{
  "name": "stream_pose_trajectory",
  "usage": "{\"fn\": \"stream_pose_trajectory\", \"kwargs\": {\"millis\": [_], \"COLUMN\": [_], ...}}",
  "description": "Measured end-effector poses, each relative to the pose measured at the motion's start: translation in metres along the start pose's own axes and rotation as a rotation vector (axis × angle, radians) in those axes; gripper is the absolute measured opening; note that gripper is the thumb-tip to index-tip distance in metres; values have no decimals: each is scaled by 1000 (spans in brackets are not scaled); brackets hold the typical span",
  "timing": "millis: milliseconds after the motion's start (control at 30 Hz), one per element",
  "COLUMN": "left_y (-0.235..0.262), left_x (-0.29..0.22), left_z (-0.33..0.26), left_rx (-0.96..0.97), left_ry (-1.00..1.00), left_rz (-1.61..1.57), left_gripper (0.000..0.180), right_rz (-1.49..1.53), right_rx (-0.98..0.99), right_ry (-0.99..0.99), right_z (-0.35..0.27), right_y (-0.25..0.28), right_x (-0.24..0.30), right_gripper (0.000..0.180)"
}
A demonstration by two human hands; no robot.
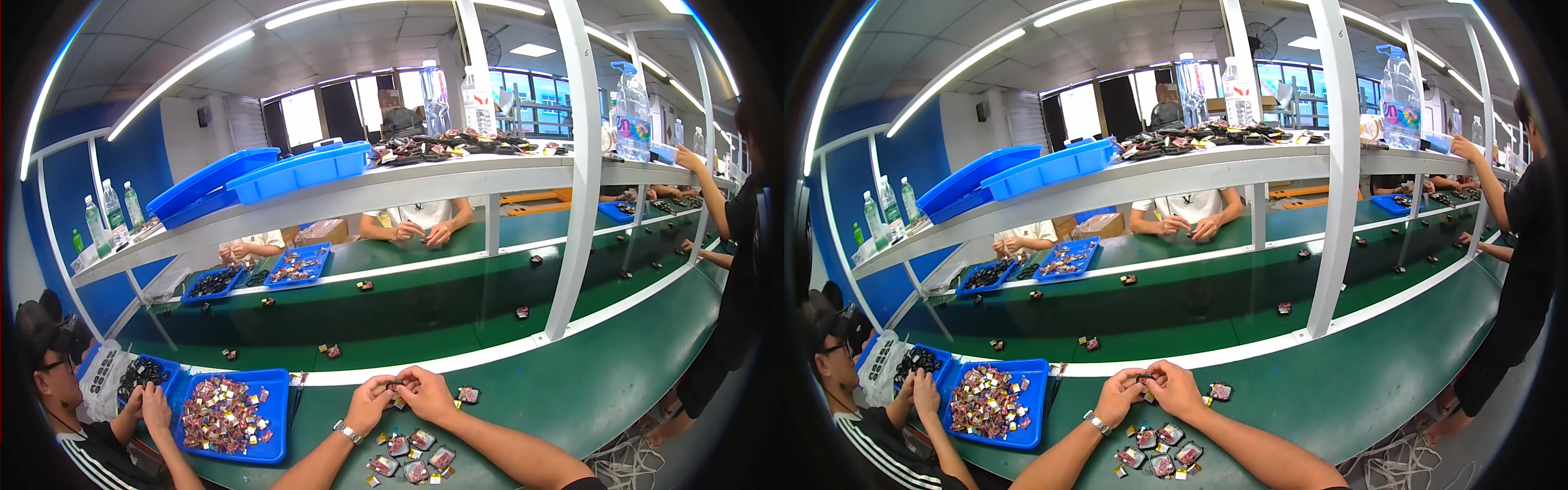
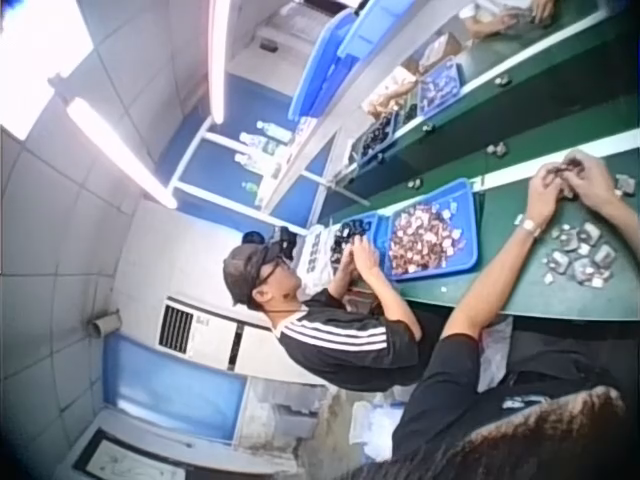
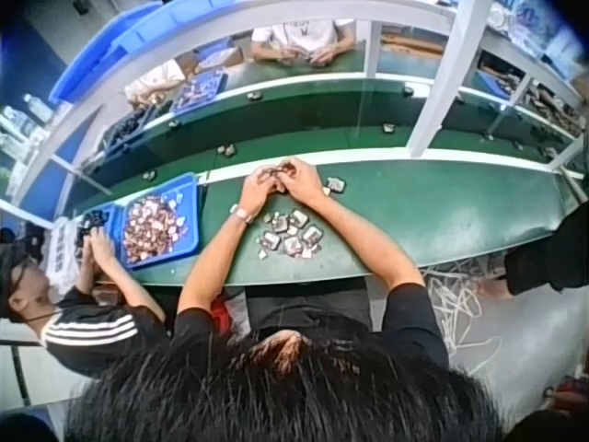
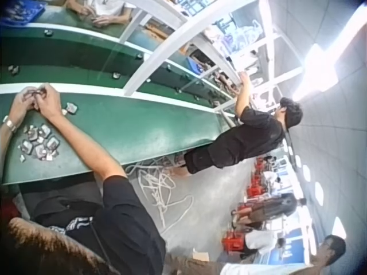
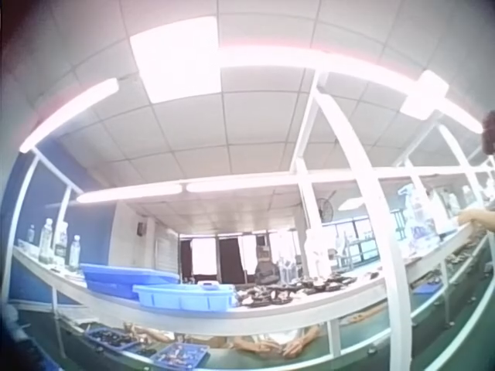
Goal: Assembling small electronic components on a factory conveyor belt.
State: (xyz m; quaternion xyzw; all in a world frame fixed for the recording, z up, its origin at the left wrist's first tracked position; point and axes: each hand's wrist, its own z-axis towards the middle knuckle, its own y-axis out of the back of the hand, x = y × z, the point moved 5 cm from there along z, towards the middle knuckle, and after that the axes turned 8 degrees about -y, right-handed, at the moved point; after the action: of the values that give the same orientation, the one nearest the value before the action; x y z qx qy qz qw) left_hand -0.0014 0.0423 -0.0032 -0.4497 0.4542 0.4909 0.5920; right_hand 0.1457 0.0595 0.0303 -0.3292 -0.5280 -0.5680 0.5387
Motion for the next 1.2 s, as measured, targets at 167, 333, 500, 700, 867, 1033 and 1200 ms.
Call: {"fn": "stream_pose_trajectory", "kwargs": {"millis": [167, 333, 500, 700, 867, 1033, 1200], "left_y": [-2, -3, 2, 9, 3, 17, 2], "left_x": [2, -12, -9, -5, 0, -2, -1], "left_z": [0, -4, -4, 4, 13, 1, 4], "left_rx": [-54, -53, -64, -121, -24, -77, -25], "left_ry": [-50, -165, -184, -140, -107, -114, -134], "left_rz": [24, 383, 283, 67, 129, 182, 269], "left_gripper": [26, 27, 34, 35, 23, 21, 21], "right_rz": [-103, -203, -146, -253, -472, -465, -611], "right_rx": [-34, -85, -59, -324, -443, 5, 387], "right_ry": [98, 177, 229, -224, -333, -261, -165], "right_z": [-5, -13, -4, 120, 152, 90, -17], "right_y": [0, 0, -4, 85, 151, 135, 130], "right_x": [11, 21, 20, -45, -96, -61, -24], "right_gripper": [18, 17, 17, 15, 32, 58, 77]}}
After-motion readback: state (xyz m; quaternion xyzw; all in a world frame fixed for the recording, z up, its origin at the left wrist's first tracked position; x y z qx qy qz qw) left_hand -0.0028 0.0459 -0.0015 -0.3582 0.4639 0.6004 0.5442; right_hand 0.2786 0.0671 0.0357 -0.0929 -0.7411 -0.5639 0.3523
